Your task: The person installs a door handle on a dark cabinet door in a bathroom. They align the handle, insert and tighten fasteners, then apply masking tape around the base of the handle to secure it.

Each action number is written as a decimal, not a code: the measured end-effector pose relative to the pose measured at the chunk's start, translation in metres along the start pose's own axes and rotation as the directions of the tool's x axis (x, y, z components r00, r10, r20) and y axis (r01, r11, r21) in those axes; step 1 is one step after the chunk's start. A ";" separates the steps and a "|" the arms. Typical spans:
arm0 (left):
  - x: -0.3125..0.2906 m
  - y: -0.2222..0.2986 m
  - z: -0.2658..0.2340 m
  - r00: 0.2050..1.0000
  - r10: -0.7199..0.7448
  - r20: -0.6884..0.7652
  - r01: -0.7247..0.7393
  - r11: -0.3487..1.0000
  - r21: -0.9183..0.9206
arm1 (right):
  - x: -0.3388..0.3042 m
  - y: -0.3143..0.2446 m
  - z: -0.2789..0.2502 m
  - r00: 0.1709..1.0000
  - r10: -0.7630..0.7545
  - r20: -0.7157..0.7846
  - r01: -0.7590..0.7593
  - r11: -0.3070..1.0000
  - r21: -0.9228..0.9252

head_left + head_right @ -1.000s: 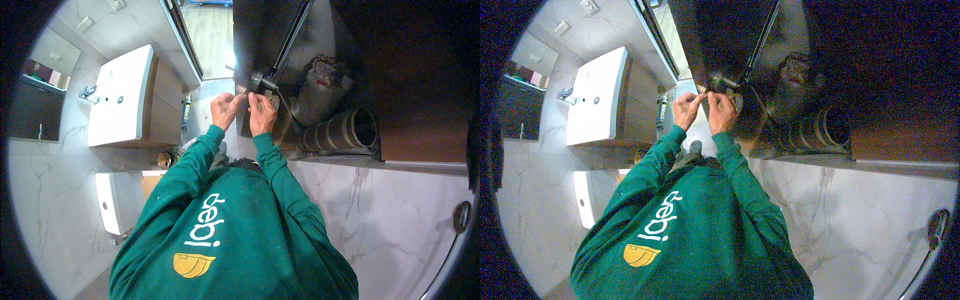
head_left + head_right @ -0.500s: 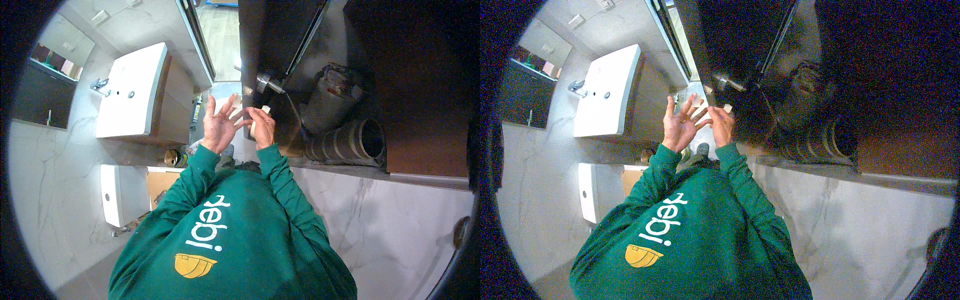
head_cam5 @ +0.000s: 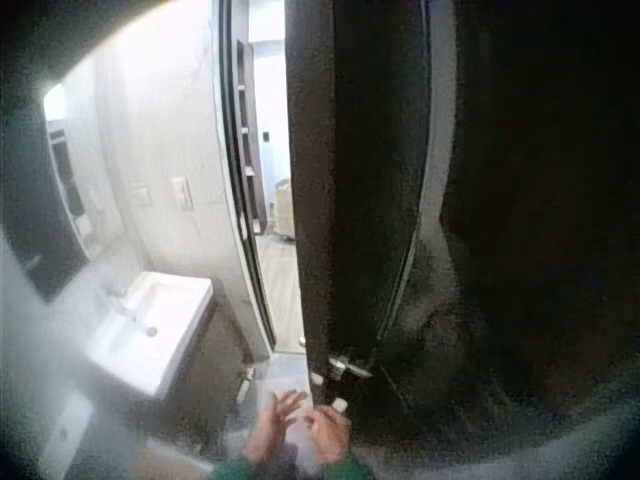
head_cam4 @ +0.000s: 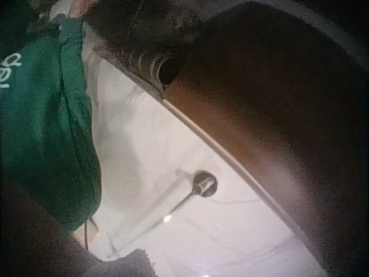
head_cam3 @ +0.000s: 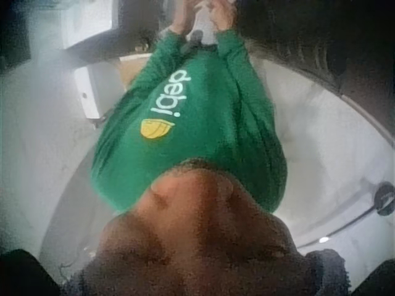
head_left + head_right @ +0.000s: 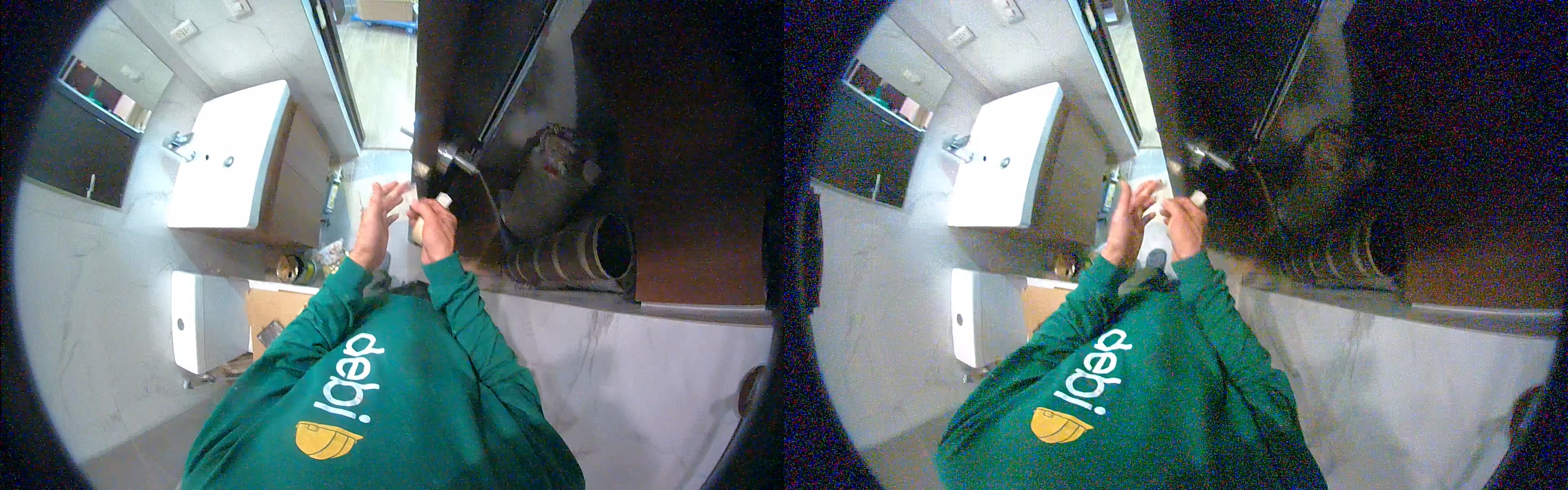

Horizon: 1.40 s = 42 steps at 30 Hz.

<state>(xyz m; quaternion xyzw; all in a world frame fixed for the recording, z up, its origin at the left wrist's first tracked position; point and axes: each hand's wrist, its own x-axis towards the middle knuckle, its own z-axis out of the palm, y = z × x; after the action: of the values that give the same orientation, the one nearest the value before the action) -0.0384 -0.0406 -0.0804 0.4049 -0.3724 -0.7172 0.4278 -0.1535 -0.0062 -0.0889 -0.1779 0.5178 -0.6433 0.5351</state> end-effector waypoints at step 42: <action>0.044 0.014 -0.041 0.938 0.346 0.030 -0.311 0.797 0.518 | 0.080 -0.069 -0.061 0.779 -0.521 0.350 0.414 0.007 -0.910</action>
<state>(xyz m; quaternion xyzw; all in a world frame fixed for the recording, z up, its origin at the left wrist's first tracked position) -0.0110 -0.0939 -0.0962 0.4569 -0.6006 -0.4926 0.4335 -0.2654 -0.0546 -0.0803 -0.6024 0.7316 -0.3174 0.0339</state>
